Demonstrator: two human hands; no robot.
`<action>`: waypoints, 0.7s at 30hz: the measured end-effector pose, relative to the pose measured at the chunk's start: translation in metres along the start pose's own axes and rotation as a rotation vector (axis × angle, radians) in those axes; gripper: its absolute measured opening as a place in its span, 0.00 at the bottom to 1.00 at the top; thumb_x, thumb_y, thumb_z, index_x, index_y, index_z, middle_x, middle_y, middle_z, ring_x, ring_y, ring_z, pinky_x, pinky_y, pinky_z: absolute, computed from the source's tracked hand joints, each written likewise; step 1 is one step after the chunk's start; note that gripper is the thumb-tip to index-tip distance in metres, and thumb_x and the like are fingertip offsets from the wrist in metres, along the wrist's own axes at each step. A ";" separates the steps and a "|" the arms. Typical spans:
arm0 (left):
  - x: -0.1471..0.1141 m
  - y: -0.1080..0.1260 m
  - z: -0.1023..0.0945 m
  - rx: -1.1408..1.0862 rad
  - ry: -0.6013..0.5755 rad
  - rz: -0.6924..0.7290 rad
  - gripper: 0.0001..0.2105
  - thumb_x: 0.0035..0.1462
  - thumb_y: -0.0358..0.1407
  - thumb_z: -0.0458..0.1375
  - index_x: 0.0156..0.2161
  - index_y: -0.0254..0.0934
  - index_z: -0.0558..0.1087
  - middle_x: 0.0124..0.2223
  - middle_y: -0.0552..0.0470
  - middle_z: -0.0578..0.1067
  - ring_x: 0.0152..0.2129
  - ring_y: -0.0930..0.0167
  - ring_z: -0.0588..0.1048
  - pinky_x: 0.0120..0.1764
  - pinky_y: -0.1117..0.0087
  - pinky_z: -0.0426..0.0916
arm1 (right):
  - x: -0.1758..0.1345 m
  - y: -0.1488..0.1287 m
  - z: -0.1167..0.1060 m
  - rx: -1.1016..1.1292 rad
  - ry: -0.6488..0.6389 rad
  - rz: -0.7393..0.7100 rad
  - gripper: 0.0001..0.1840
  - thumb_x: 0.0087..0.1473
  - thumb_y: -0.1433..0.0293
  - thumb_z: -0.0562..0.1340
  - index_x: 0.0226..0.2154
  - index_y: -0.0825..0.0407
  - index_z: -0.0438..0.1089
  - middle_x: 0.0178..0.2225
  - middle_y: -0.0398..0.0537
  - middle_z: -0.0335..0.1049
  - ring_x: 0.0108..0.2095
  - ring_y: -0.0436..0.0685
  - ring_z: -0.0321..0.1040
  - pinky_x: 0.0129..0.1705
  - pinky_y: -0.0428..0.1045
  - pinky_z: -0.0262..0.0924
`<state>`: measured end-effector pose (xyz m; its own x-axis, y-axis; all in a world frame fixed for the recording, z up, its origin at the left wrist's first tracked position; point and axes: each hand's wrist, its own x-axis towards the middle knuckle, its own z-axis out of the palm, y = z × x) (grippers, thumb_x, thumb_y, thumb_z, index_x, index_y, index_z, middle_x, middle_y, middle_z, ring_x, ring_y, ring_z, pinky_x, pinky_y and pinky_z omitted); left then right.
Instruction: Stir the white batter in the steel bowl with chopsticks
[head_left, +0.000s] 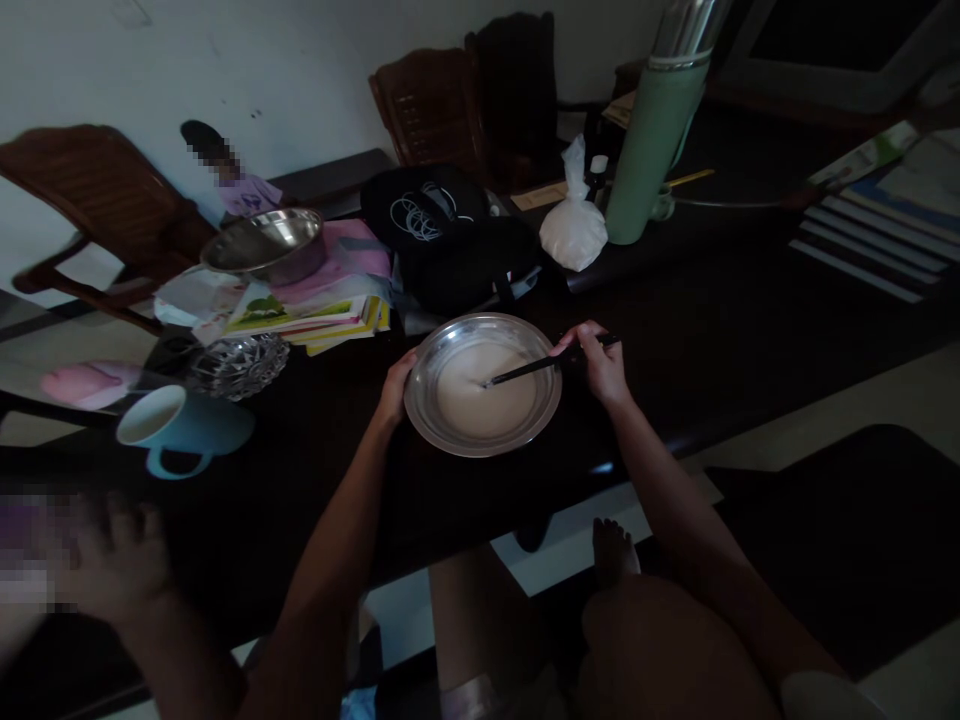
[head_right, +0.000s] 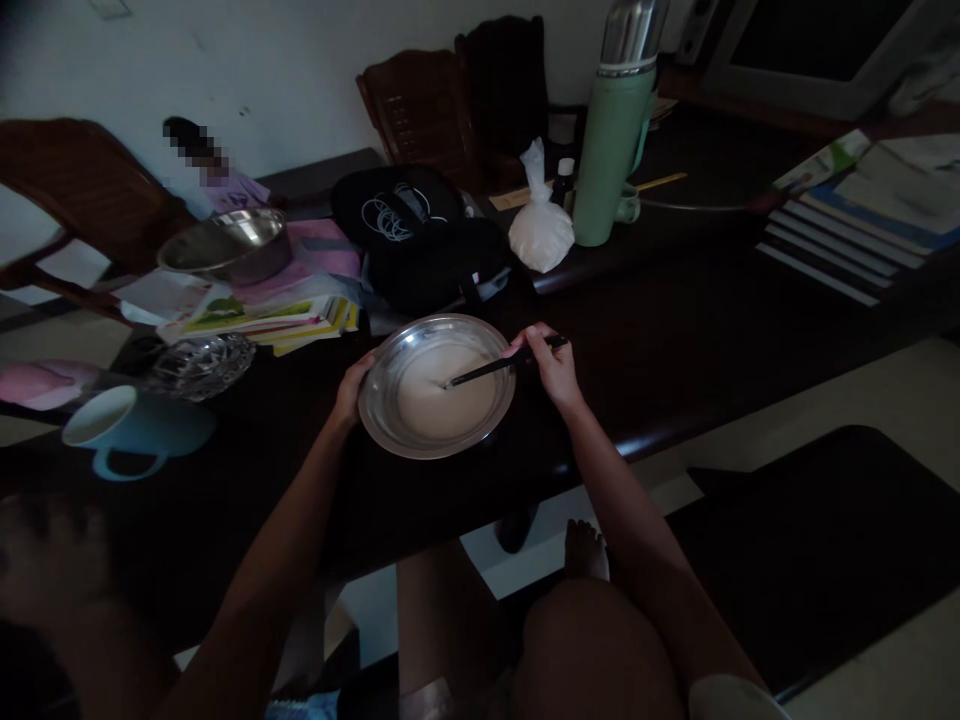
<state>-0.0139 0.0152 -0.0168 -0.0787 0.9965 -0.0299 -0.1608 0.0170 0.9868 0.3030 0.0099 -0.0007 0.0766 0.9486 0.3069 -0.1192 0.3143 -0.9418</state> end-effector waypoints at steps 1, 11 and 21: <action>0.000 0.000 0.000 -0.002 0.000 -0.001 0.19 0.50 0.44 0.61 0.44 0.34 0.79 0.43 0.47 0.82 0.49 0.57 0.76 0.53 0.61 0.68 | 0.000 0.000 0.000 -0.007 -0.021 0.004 0.22 0.59 0.49 0.59 0.27 0.48 0.73 0.24 0.42 0.77 0.27 0.53 0.74 0.32 0.49 0.67; -0.002 0.003 0.002 -0.005 0.012 -0.010 0.19 0.49 0.44 0.62 0.43 0.35 0.79 0.43 0.48 0.82 0.48 0.58 0.76 0.52 0.62 0.68 | -0.001 0.000 0.000 -0.021 -0.054 -0.001 0.22 0.59 0.50 0.58 0.27 0.48 0.74 0.23 0.42 0.77 0.28 0.53 0.74 0.32 0.49 0.66; -0.004 0.005 0.003 -0.011 0.018 -0.031 0.19 0.49 0.44 0.62 0.44 0.35 0.79 0.42 0.48 0.82 0.48 0.57 0.76 0.53 0.61 0.68 | 0.000 0.001 -0.001 -0.030 -0.054 -0.006 0.21 0.59 0.50 0.59 0.28 0.48 0.74 0.24 0.42 0.77 0.29 0.53 0.74 0.34 0.49 0.67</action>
<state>-0.0110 0.0113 -0.0112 -0.0910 0.9939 -0.0631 -0.1745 0.0465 0.9836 0.3038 0.0102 -0.0015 0.0237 0.9475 0.3187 -0.0888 0.3196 -0.9434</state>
